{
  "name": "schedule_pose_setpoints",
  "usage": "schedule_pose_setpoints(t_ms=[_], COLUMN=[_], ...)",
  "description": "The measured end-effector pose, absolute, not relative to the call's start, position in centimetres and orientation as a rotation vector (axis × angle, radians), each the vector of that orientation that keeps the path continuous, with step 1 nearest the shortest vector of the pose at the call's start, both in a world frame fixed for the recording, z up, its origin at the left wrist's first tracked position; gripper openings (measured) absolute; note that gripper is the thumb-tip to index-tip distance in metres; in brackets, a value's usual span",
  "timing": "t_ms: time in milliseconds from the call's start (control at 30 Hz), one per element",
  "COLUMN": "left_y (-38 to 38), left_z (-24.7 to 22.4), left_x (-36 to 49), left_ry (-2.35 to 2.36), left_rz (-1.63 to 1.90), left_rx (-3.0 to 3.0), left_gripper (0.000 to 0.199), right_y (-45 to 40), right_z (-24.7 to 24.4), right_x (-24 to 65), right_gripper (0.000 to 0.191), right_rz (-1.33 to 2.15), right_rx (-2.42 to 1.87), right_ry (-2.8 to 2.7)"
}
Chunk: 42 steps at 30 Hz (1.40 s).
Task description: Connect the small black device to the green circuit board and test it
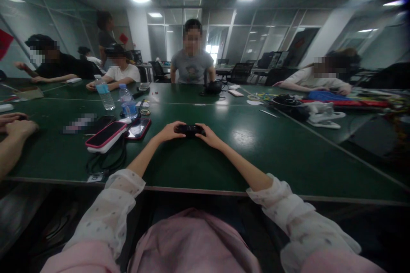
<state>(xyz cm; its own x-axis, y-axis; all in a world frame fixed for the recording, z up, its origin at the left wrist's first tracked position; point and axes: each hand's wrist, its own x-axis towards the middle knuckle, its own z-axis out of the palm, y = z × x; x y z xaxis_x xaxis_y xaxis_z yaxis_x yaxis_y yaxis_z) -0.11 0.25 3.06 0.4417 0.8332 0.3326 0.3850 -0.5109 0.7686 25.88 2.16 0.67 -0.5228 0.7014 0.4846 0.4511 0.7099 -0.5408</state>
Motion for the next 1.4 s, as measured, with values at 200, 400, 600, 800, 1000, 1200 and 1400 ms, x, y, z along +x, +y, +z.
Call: schedule_pose_setpoints(t_ms=[200, 400, 600, 800, 1000, 1200, 1400], left_y=[0.1, 0.0, -0.2, -0.1, 0.1, -0.4, 0.7], left_z=[3.1, 2.9, 3.0, 2.9, 2.8, 4.3, 4.7], left_x=[-0.2, 0.1, 0.3, 0.3, 0.5, 0.9, -0.5], left_ry=[0.999, 1.006, 1.024, 1.025, 0.994, 0.959, 0.986], left_rz=[0.96, 0.992, 1.016, 1.026, 1.033, 1.165, 1.446], left_rx=[2.09, 2.082, 2.099, 2.073, 1.969, 1.852, 1.671], left_gripper=[0.064, 0.063, 0.061, 0.062, 0.065, 0.066, 0.071], right_y=[2.2, 2.1, 2.4, 2.3, 2.3, 2.5, 2.8], right_z=[0.6, 0.7, 0.5, 0.7, 1.1, 1.5, 1.0], right_x=[25.9, 26.0, 26.1, 26.1, 26.3, 26.5, 26.4], right_gripper=[0.051, 0.051, 0.052, 0.06, 0.082, 0.066, 0.064], right_rz=[0.467, 0.513, 0.547, 0.579, 0.867, 1.043, 1.032], right_rx=[-0.866, -0.868, -0.885, -0.864, -0.901, -0.948, -0.965], right_ry=[-2.217, -2.198, -2.176, -2.15, -1.98, -1.781, -1.776])
